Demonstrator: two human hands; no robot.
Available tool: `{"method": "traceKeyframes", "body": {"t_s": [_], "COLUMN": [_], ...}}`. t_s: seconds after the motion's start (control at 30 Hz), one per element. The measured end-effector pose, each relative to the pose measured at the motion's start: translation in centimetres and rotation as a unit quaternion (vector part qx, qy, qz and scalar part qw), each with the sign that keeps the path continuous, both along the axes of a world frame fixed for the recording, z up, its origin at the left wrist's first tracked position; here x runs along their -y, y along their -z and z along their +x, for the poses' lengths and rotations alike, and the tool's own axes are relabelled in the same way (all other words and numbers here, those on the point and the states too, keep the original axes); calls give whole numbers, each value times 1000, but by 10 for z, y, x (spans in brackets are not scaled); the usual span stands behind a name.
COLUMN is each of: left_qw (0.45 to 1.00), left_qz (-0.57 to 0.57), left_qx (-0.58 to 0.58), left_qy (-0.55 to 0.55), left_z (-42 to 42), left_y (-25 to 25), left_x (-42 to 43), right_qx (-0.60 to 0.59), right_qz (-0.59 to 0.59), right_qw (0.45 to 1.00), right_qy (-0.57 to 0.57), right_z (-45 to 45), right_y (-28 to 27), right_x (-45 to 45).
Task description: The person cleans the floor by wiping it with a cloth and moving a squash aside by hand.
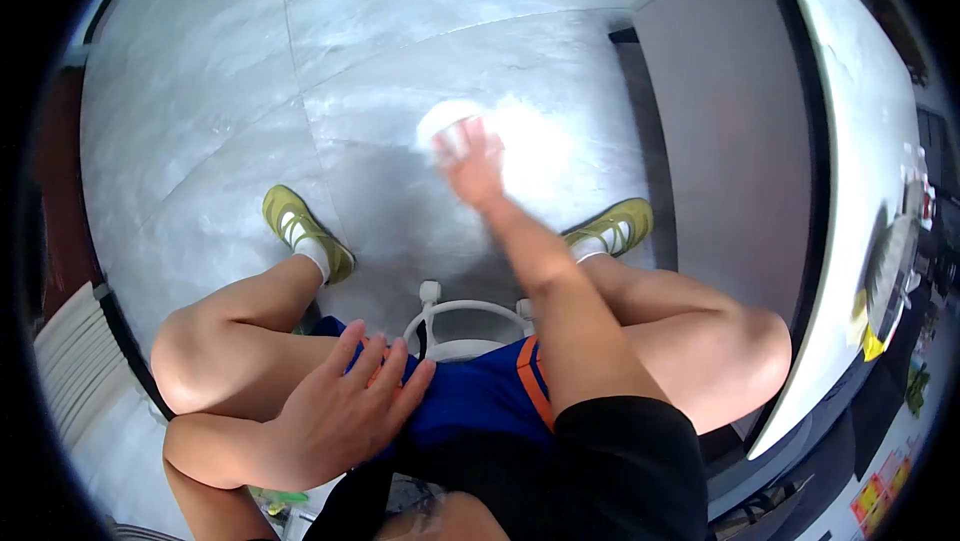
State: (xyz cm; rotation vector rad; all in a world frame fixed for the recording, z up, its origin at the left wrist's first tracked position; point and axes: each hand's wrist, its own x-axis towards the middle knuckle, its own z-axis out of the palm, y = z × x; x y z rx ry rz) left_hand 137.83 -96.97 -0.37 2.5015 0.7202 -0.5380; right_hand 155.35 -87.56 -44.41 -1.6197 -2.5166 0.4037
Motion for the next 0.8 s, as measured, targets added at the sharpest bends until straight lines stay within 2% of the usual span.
{"method": "traceKeyframes", "body": {"t_s": [0.13, 0.23, 0.33, 0.4, 0.47, 0.53, 0.6, 0.63, 0.67, 0.73, 0.8], "left_qw": [999, 998, 998, 999, 999, 998, 997, 996, 995, 993, 991], "left_qz": [33, 51, 40, 17, -5, -23, -24, -25, -33, -50, -60], "left_qx": [-27, -24, -43, -38, -38, -42, -66, -79, -87, -107, -116], "left_qy": [27, 14, 3, -4, -17, -38, -33, -32, -28, -22, 5], "left_z": [10, 19, 14, 11, 6, 1, -4, -6, -7, -8, -7], "left_y": [-1, 6, 8, 11, 14, 18, 21, 23, 26, 30, 30], "left_x": [-6, -9, -5, -5, -5, -5, -8, -8, -7, -3, -4], "right_qx": [-20, -36, 8, 29, 129, 167, 92, -13, -116, -64, -44], "right_qz": [-74, -45, -160, -60, -39, -1, -69, -165, -261, -113, -157], "right_qw": [989, 989, 984, 992, 972, 945, 920, 889, 835, 854, 813], "right_qy": [-128, -140, -76, 106, 194, 282, 374, 428, 470, 504, 559], "right_z": [-58, -44, 5, 49, 101, 162, 213, 241, 261, 265, 243], "right_y": [-35, -30, -42, -9, -22, 6, 2, 5, 10, 20, -7], "right_x": [60, 53, 0, -20, -50, -72, -93, -109, -124, -141, -159]}}
